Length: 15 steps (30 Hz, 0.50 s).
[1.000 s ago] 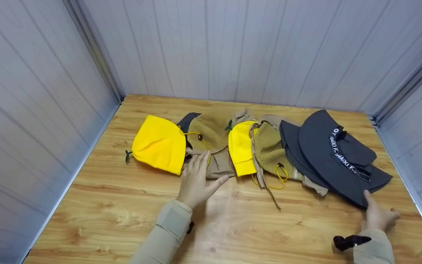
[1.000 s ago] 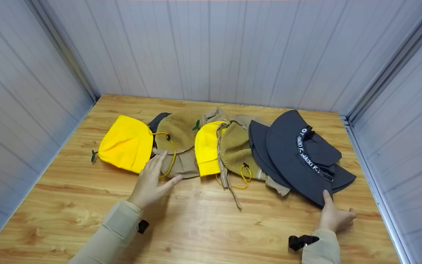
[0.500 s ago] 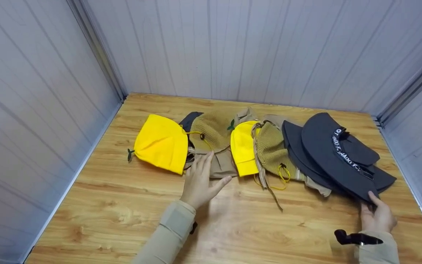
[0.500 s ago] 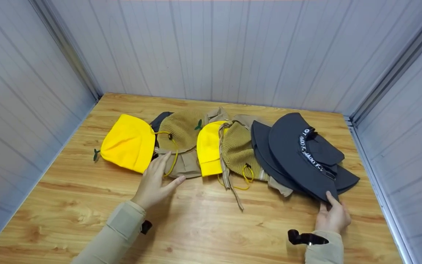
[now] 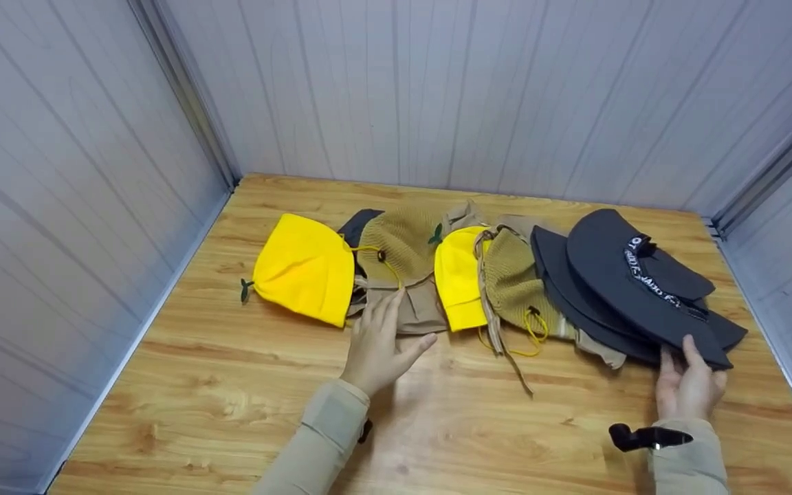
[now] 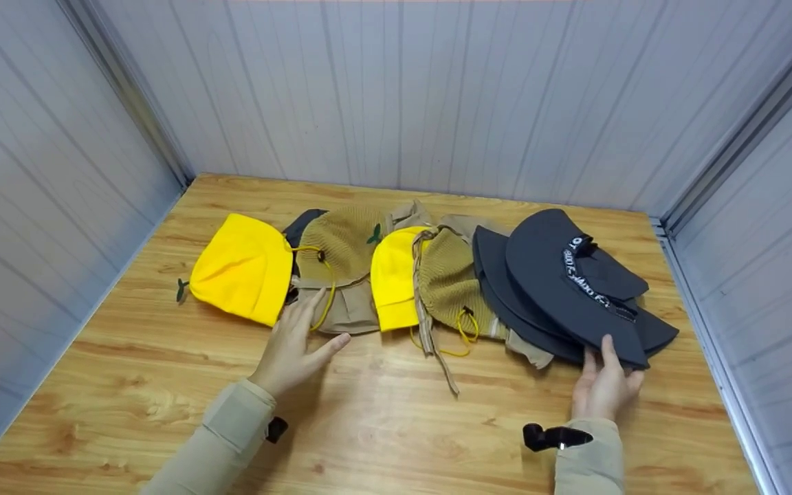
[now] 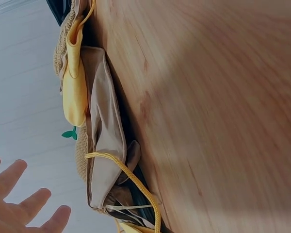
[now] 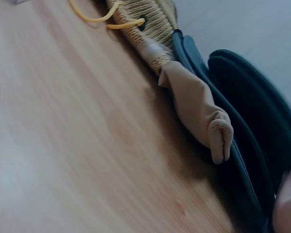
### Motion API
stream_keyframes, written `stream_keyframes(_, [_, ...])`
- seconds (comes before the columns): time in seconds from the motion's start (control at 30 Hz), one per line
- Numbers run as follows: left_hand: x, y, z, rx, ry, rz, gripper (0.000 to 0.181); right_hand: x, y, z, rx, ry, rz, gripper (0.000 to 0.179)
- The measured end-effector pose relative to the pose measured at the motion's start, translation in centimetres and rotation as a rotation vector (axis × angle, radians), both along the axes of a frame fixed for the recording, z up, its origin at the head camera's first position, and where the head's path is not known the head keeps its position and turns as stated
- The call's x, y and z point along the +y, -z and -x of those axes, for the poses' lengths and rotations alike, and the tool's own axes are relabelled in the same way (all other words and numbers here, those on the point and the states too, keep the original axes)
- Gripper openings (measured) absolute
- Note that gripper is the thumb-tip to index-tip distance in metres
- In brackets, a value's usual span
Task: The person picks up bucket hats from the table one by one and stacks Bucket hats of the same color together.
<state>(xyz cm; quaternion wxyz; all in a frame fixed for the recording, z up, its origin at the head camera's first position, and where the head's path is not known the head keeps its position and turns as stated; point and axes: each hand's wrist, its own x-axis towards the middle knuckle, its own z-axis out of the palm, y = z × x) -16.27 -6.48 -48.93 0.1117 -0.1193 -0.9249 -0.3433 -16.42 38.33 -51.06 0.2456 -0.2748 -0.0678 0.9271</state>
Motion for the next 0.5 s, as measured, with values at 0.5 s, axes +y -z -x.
stream_keyframes(0.5, [1.4,-0.4,-0.6,-0.191,0.074,-0.135,0.088,-3.2,-3.7,2.3,0.186,-0.012,-0.156,0.101])
